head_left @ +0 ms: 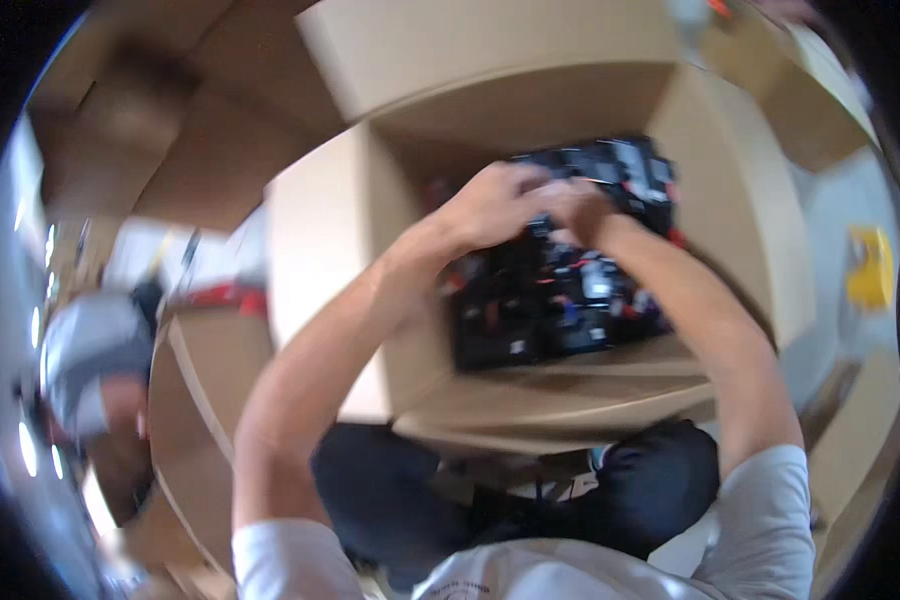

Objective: The person takes electronic devices from a cardboard box, turns them over by hand, and packs them into another cardboard box.

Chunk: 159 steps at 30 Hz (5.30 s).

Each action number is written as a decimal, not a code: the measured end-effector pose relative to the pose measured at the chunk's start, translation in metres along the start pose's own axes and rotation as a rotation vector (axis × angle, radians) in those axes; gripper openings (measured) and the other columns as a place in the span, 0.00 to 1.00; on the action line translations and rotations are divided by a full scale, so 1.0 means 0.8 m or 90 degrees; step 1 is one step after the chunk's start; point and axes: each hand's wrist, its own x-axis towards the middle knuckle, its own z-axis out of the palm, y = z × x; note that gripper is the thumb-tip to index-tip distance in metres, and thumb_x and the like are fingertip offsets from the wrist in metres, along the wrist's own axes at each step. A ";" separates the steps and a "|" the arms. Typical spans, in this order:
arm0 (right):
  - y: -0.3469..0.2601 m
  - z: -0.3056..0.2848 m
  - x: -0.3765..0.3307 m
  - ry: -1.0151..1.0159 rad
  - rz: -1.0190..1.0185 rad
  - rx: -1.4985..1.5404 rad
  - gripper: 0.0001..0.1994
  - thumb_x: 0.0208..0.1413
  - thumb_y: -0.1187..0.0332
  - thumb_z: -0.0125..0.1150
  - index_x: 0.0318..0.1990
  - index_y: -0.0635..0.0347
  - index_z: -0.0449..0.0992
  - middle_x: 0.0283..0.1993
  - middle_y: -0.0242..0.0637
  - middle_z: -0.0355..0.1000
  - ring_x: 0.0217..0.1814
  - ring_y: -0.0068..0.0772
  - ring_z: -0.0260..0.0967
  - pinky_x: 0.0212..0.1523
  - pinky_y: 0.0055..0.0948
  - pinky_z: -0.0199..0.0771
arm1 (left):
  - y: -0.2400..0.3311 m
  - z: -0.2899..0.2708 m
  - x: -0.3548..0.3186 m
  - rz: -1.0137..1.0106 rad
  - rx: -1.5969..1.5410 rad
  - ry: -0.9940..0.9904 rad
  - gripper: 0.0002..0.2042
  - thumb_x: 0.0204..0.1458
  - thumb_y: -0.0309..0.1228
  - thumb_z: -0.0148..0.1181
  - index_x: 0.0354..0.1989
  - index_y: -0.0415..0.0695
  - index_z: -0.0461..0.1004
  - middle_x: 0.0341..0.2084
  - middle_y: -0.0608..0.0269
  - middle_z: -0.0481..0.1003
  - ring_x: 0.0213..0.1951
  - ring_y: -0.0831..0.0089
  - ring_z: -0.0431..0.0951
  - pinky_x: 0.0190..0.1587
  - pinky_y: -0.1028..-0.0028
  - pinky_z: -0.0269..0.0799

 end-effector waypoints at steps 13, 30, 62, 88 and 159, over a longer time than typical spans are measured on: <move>-0.200 -0.230 -0.084 -0.119 0.054 0.243 0.31 0.72 0.60 0.73 0.75 0.71 0.78 0.68 0.57 0.82 0.72 0.50 0.80 0.74 0.46 0.77 | -0.129 -0.093 -1.107 -0.697 0.097 0.240 0.26 0.59 0.49 0.82 0.53 0.38 0.88 0.51 0.40 0.88 0.55 0.44 0.89 0.60 0.53 0.85; -0.819 -0.474 0.053 -0.091 -0.321 0.352 0.25 0.71 0.62 0.77 0.69 0.67 0.85 0.64 0.54 0.88 0.65 0.54 0.87 0.69 0.45 0.85 | -0.206 0.018 -1.349 -0.489 0.443 0.122 0.15 0.70 0.40 0.74 0.46 0.37 0.85 0.41 0.46 0.87 0.40 0.56 0.92 0.45 0.58 0.89; -0.809 -0.562 0.029 0.106 -0.197 0.640 0.26 0.75 0.62 0.74 0.71 0.69 0.76 0.53 0.49 0.88 0.56 0.38 0.87 0.60 0.41 0.86 | 0.173 -0.115 -1.155 -0.343 -0.196 0.679 0.28 0.54 0.36 0.82 0.58 0.29 0.84 0.48 0.60 0.88 0.52 0.71 0.88 0.60 0.69 0.83; -0.436 -0.644 -0.068 0.495 -0.165 0.876 0.62 0.59 0.23 0.79 0.72 0.86 0.74 0.59 0.62 0.89 0.60 0.55 0.90 0.59 0.44 0.89 | 0.362 -0.083 -0.538 0.020 -0.390 0.350 0.32 0.58 0.33 0.84 0.68 0.31 0.80 0.58 0.56 0.88 0.57 0.68 0.88 0.66 0.63 0.83; -0.672 -0.447 0.007 -0.041 -0.133 0.238 0.27 0.68 0.66 0.78 0.70 0.69 0.83 0.61 0.54 0.88 0.63 0.50 0.88 0.66 0.43 0.85 | -0.202 -0.029 -1.234 -0.495 0.145 0.468 0.22 0.50 0.34 0.85 0.46 0.36 0.81 0.41 0.45 0.83 0.46 0.45 0.86 0.55 0.52 0.83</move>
